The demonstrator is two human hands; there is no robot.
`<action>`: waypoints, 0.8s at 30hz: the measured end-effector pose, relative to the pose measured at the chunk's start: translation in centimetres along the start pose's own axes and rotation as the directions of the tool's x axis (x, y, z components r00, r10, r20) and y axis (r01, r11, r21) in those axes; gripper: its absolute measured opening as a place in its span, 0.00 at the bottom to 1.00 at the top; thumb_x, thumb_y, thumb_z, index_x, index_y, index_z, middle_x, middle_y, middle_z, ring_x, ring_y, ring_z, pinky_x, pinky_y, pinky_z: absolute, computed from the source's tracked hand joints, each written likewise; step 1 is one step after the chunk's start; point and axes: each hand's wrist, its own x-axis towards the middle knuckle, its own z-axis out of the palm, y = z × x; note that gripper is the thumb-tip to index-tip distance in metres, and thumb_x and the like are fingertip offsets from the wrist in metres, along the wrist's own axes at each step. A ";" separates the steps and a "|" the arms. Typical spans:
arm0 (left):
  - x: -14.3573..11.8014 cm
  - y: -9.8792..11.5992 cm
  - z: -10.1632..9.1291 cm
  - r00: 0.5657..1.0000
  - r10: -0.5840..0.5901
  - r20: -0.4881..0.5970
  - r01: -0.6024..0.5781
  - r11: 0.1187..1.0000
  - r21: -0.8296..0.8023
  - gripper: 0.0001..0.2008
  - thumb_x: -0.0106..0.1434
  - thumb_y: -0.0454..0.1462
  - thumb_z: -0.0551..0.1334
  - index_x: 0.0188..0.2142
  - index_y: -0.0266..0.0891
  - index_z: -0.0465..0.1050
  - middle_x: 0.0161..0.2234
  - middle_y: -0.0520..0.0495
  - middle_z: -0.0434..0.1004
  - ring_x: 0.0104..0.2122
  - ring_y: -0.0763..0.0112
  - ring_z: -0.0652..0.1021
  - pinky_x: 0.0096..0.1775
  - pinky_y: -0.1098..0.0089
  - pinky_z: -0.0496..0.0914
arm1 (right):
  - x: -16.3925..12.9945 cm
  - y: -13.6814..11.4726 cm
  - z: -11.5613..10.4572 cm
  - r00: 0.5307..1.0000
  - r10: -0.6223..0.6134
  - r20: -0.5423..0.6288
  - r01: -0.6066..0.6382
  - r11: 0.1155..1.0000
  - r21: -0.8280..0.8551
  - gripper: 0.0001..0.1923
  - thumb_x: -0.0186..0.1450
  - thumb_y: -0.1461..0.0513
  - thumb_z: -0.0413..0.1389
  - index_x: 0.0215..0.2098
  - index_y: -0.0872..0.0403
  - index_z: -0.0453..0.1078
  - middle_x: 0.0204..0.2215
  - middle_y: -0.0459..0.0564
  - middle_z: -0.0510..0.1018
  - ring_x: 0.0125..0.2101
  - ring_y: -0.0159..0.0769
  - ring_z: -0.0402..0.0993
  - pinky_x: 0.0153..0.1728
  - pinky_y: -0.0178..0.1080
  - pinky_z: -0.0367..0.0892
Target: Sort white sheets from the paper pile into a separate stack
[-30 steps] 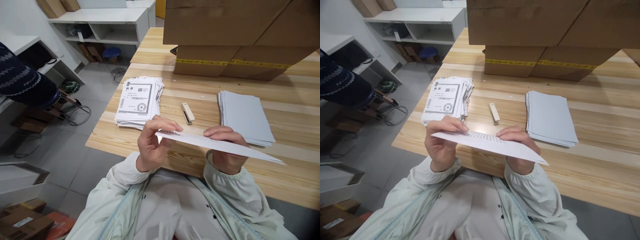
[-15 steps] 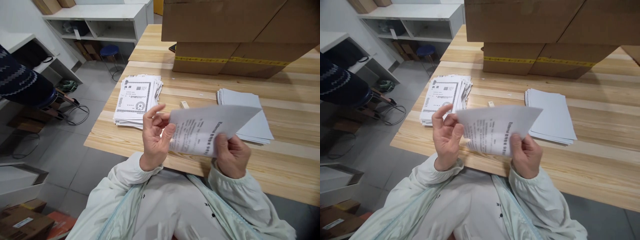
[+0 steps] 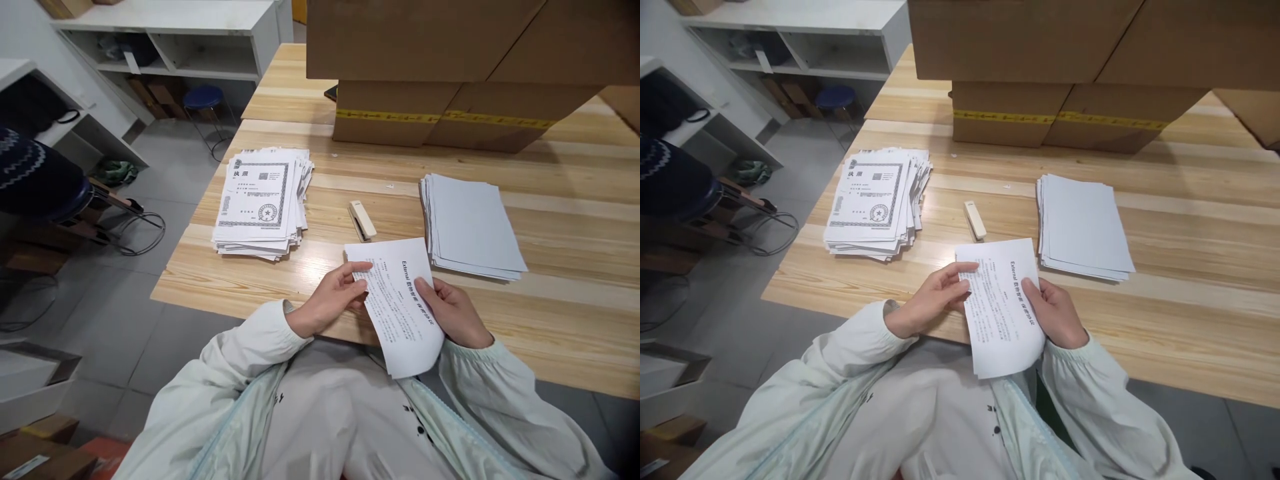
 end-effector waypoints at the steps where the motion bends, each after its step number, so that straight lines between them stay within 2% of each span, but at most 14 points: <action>1: 0.4 0.2 0.1 0.999 -0.030 -0.022 0.030 1.000 -0.005 0.20 0.62 0.35 0.67 0.54 0.36 0.73 0.33 0.50 0.75 0.31 0.77 0.75 0.36 0.73 0.71 | 0.1 0.0 -0.3 1.000 -0.023 0.011 0.023 0.998 -0.059 0.33 0.55 0.34 0.61 0.36 0.54 0.79 0.28 0.50 0.83 0.26 0.37 0.75 0.26 0.37 0.68; 3: 1.0 0.5 0.2 0.996 -0.077 -0.054 0.076 0.997 -0.010 0.19 0.60 0.28 0.64 0.51 0.33 0.75 0.29 0.52 0.74 0.27 0.80 0.73 0.35 0.74 0.69 | 0.1 -0.6 -1.7 0.993 -0.116 0.028 0.120 0.959 -0.257 0.31 0.59 0.35 0.57 0.33 0.53 0.78 0.26 0.49 0.82 0.25 0.37 0.74 0.25 0.38 0.66; 5: 1.4 0.8 0.3 0.994 -0.087 -0.070 0.087 0.996 0.000 0.20 0.59 0.25 0.61 0.50 0.33 0.76 0.25 0.54 0.73 0.24 0.81 0.70 0.33 0.73 0.67 | -0.1 -2.1 -3.9 0.959 -0.283 0.006 0.249 0.833 -0.494 0.28 0.63 0.37 0.55 0.30 0.51 0.77 0.25 0.49 0.81 0.23 0.38 0.73 0.24 0.39 0.64; 8: 1.9 1.3 0.3 0.993 -0.075 -0.086 0.077 0.997 0.025 0.20 0.57 0.23 0.59 0.48 0.32 0.77 0.22 0.56 0.70 0.21 0.81 0.67 0.30 0.74 0.63 | 0.1 -6.1 -6.4 0.827 -0.561 0.023 0.401 0.560 -0.725 0.21 0.66 0.43 0.54 0.35 0.48 0.78 0.25 0.49 0.82 0.22 0.38 0.72 0.27 0.41 0.64; 10: 2.3 1.4 0.4 0.994 -0.056 -0.094 0.060 0.997 0.042 0.19 0.57 0.21 0.57 0.44 0.32 0.77 0.22 0.57 0.69 0.20 0.82 0.65 0.27 0.75 0.60 | 1.1 -9.5 -6.1 0.741 -0.657 0.136 0.499 0.406 -0.766 0.16 0.67 0.49 0.53 0.38 0.47 0.77 0.28 0.49 0.83 0.23 0.37 0.74 0.29 0.41 0.65; 11: 2.5 1.4 0.5 0.994 -0.045 -0.098 0.050 0.997 0.051 0.18 0.56 0.21 0.56 0.42 0.32 0.77 0.22 0.57 0.69 0.19 0.83 0.64 0.26 0.76 0.59 | 1.9 -11.1 -5.3 0.723 -0.659 0.206 0.545 0.362 -0.757 0.14 0.68 0.51 0.52 0.38 0.48 0.77 0.29 0.49 0.83 0.24 0.37 0.75 0.31 0.41 0.65; 12: 2.8 1.4 0.6 0.994 -0.033 -0.106 0.040 0.997 0.062 0.17 0.56 0.21 0.55 0.40 0.32 0.76 0.21 0.57 0.68 0.19 0.83 0.64 0.26 0.76 0.58 | 2.9 -12.6 -4.0 0.728 -0.633 0.264 0.571 0.346 -0.744 0.12 0.67 0.53 0.52 0.38 0.49 0.76 0.29 0.49 0.83 0.25 0.37 0.76 0.32 0.41 0.65; 14: 3.1 1.4 0.8 0.992 -0.017 -0.125 0.028 0.996 0.086 0.15 0.55 0.21 0.55 0.37 0.32 0.75 0.20 0.58 0.66 0.18 0.83 0.62 0.25 0.76 0.56 | 5.3 -14.8 -0.9 0.799 -0.502 0.333 0.537 0.344 -0.770 0.11 0.68 0.56 0.52 0.40 0.50 0.75 0.28 0.48 0.83 0.27 0.38 0.77 0.33 0.40 0.64; 17: 3.2 1.4 0.7 0.989 -0.021 -0.148 0.038 0.993 0.114 0.15 0.55 0.22 0.55 0.38 0.33 0.74 0.17 0.59 0.63 0.17 0.82 0.61 0.24 0.75 0.54 | 8.6 -16.2 3.6 0.868 -0.319 0.379 0.482 0.368 -0.795 0.13 0.67 0.55 0.55 0.47 0.51 0.72 0.26 0.47 0.82 0.28 0.39 0.76 0.33 0.39 0.63; 20: 3.2 1.5 0.2 0.987 -0.034 -0.155 0.052 0.992 0.112 0.15 0.55 0.22 0.55 0.39 0.33 0.73 0.17 0.60 0.63 0.17 0.82 0.60 0.24 0.75 0.55 | 10.4 -16.0 6.3 0.871 -0.283 0.401 0.487 0.403 -0.775 0.18 0.66 0.55 0.58 0.51 0.53 0.68 0.22 0.44 0.79 0.27 0.39 0.75 0.34 0.38 0.63; 24: 3.1 1.8 -1.0 0.981 -0.027 -0.195 0.043 0.996 0.080 0.16 0.56 0.21 0.55 0.42 0.33 0.72 0.18 0.61 0.62 0.16 0.83 0.60 0.25 0.76 0.56 | 11.4 -15.8 8.0 0.870 -0.317 0.377 0.489 0.470 -0.735 0.17 0.65 0.57 0.57 0.51 0.53 0.67 0.19 0.43 0.76 0.24 0.38 0.74 0.34 0.38 0.65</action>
